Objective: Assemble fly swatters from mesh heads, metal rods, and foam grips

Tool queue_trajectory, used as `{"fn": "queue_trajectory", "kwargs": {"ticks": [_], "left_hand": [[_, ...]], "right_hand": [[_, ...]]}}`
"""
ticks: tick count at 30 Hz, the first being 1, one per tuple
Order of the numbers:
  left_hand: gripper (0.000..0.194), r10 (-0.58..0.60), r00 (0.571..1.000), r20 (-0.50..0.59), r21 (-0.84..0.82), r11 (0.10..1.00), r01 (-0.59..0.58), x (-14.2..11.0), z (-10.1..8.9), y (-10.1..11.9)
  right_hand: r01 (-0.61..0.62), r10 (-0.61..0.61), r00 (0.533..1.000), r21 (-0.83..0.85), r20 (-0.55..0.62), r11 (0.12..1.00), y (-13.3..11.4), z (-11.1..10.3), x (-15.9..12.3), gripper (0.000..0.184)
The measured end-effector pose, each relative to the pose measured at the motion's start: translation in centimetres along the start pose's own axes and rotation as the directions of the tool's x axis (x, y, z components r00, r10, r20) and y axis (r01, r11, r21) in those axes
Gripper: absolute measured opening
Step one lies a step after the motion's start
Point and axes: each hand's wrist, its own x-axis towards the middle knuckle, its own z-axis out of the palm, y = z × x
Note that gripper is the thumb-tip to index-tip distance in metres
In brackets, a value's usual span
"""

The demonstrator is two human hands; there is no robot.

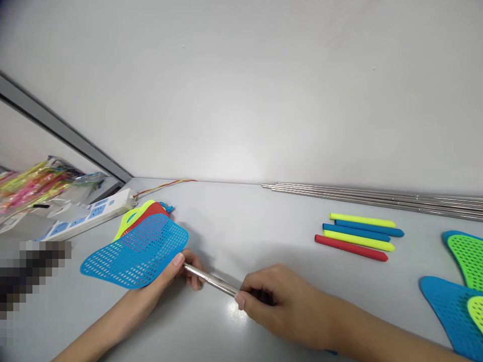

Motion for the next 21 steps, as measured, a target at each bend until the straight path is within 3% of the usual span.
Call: {"fn": "queue_trajectory", "kwargs": {"ticks": [21], "left_hand": [[0.042,-0.018,1.0,-0.007,0.003,1.0,0.018,0.08,-0.01,0.06]], "right_hand": [[0.013,-0.012,1.0,0.012,-0.008,1.0,0.13,-0.1,0.04,0.028]]}}
